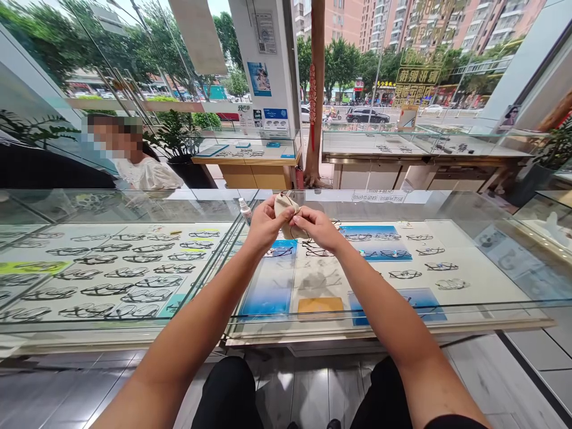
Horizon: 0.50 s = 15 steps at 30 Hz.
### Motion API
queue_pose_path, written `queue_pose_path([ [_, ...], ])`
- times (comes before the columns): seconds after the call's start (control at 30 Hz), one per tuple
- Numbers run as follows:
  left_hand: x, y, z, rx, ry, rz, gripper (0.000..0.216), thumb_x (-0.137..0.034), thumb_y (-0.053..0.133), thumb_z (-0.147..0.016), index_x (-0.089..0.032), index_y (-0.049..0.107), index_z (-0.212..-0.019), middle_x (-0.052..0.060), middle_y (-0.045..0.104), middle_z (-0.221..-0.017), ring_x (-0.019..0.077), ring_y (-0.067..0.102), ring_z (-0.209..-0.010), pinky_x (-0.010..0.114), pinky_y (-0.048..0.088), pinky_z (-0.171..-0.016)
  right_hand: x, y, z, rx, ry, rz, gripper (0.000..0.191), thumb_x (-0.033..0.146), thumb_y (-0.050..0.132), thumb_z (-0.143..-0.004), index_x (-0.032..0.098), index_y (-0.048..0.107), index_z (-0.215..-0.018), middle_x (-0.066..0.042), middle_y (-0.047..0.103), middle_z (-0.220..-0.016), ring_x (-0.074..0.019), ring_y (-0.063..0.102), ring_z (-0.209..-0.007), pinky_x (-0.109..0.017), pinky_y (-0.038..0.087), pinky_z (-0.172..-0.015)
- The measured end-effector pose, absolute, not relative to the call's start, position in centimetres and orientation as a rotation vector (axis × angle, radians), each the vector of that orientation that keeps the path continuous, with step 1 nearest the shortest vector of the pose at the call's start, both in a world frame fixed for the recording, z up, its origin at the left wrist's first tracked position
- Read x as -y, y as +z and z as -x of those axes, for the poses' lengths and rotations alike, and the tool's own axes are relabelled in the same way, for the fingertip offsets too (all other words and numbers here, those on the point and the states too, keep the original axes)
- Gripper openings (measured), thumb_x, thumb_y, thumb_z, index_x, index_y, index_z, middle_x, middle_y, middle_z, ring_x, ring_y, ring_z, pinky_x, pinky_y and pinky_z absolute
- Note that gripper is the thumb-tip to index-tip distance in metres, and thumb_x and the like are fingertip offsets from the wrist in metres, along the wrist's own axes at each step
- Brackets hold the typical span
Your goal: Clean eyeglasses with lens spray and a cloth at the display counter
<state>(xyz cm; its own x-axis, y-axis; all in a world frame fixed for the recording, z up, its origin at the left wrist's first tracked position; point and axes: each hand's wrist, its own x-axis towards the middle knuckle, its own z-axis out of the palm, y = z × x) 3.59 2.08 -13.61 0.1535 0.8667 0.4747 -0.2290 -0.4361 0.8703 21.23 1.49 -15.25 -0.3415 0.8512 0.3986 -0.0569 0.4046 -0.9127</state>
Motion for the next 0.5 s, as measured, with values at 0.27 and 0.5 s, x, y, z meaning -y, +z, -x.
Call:
queue_pose_path([
  [0.27, -2.9, -14.6, -4.0, -0.710, 1.620, -1.466, 0.063, -0.080, 0.085, -0.083, -0.020, 0.066, -0.076, 0.000, 0.061, -0.068, 0.0133, 0.050, -0.063, 0.029, 0.040, -0.062, -1.6, -15.6, -20.8, 1.702, 1.090, 0.687, 0.061, 0.082, 0.080, -0.084, 0.021, 0.081, -0.087, -0.004, 0.060, -0.097, -0.0197, 0.054, -0.087, -0.036, 0.045, -0.084],
  [0.5, -3.8, -14.6, -3.4, -0.552, 1.350, -1.387, 0.060, -0.072, 0.095, -0.075, -0.019, 0.076, -0.094, 0.004, 0.075, -0.083, 0.0186, 0.067, -0.076, 0.031, 0.052, -0.074, -2.1, -15.0, -21.9, 1.458, 1.216, 0.743, 0.049, 0.070, 0.086, -0.077, 0.022, 0.072, -0.074, -0.002, 0.063, -0.079, -0.0196, 0.054, -0.080, -0.034, 0.047, -0.079],
])
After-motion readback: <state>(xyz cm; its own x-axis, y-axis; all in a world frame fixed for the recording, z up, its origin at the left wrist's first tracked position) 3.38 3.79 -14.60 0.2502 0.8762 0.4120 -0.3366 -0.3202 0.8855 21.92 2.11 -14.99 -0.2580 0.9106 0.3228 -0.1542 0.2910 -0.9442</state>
